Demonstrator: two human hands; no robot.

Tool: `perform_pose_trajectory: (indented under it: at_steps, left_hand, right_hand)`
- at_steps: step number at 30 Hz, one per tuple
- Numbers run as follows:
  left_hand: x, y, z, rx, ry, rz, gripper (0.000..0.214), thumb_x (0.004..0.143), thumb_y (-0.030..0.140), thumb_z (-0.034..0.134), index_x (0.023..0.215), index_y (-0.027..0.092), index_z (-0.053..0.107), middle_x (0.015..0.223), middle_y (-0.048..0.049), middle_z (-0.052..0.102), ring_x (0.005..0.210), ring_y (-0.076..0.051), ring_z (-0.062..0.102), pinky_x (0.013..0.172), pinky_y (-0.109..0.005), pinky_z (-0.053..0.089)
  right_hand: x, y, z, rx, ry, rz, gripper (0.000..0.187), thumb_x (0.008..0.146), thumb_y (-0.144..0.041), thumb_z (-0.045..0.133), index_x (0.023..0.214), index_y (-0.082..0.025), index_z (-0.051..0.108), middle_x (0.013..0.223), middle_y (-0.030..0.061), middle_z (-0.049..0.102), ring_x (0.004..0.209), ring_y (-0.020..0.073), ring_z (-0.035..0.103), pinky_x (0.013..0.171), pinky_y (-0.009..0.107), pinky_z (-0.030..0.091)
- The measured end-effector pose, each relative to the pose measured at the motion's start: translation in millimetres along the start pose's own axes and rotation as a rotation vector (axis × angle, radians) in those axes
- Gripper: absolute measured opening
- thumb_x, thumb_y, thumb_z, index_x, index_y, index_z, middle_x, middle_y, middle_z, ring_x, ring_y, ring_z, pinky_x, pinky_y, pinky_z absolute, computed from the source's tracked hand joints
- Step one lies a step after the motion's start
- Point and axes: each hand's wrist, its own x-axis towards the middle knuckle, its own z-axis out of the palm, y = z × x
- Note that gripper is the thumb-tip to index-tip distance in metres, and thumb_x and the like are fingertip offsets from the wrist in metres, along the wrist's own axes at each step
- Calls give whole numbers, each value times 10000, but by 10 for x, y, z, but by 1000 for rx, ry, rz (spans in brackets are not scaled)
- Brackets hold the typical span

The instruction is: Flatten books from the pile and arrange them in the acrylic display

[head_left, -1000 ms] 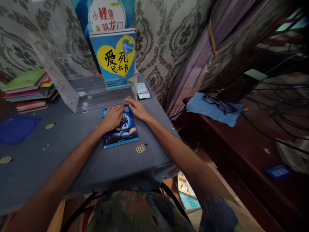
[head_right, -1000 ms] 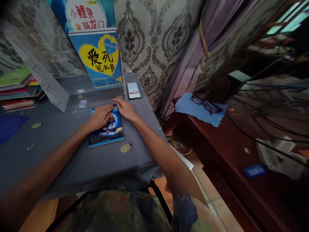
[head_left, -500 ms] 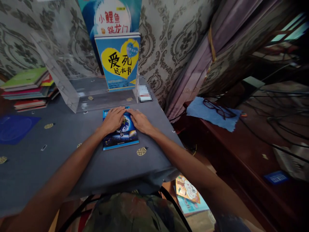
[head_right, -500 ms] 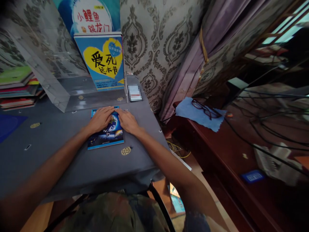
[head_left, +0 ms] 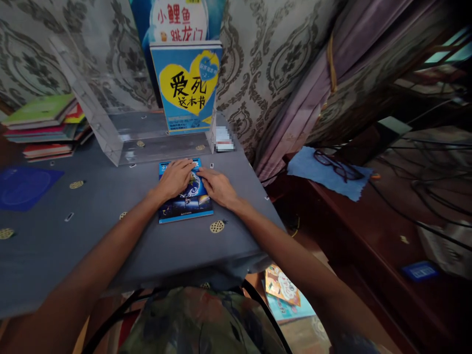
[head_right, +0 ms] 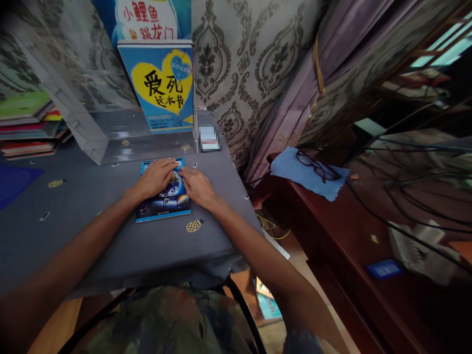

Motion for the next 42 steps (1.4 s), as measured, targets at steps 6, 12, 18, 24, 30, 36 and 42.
perform_pose_trajectory:
  at_steps: [6,12,18,24,30,36,42]
  left_hand:
    - [-13,16,-47,-5,21,58,357,984,196,424,1241,170,670,1279,-125,692,1204,-270,612,1050,-475,468]
    - [-47,32,-89,-15,33,164,325,988,218,435,1170,182,701,1176,-115,720,1116,-264,633,986,-474,503]
    - [-296,274,-263,-74,-22,279,360,1032,302,400,1158,141,696,1199,-136,707,1142,-266,626,1008,-454,498]
    - [-598,583,-440,-49,-76,387,480,1005,530,482,1232,144,653,1240,-145,689,1175,-302,603,989,-463,501]
    - [-651,651,-391,33,-78,388,396,1030,453,462,1177,137,650,1189,-149,690,1148,-290,613,1004,-466,502]
    - [-689,673,-354,83,-82,380,365,1054,389,414,1188,146,652,1167,-132,714,1190,-265,627,1048,-436,501]
    - [-684,697,-371,96,-42,381,363,1066,321,381,1184,127,664,1143,-128,741,1158,-249,668,1018,-410,534]
  right_hand:
    - [-36,56,-5,82,34,-49,355,934,-105,523,1211,-217,715,1365,80,673,1315,248,600,1135,444,462]
    - [-173,82,-21,108,58,-77,321,926,-122,540,1157,-216,743,1267,77,729,1217,252,658,1053,457,519]
    - [-180,99,-38,148,73,-90,327,939,-123,510,1155,-215,738,1259,68,732,1201,230,656,1065,428,502]
    - [-172,96,-27,112,53,-89,329,951,-134,500,1188,-205,716,1274,75,721,1217,231,640,1070,427,488]
    - [-299,-57,2,83,70,-86,311,954,-140,499,1168,-180,721,1261,98,718,1216,252,630,1066,448,482]
    - [-646,-225,-126,267,86,-4,306,984,-204,494,1188,-251,718,1183,47,746,1142,210,661,1025,408,510]
    - [-811,-285,-190,488,148,92,282,1007,-309,510,1189,-254,718,1034,33,786,997,190,717,957,388,548]
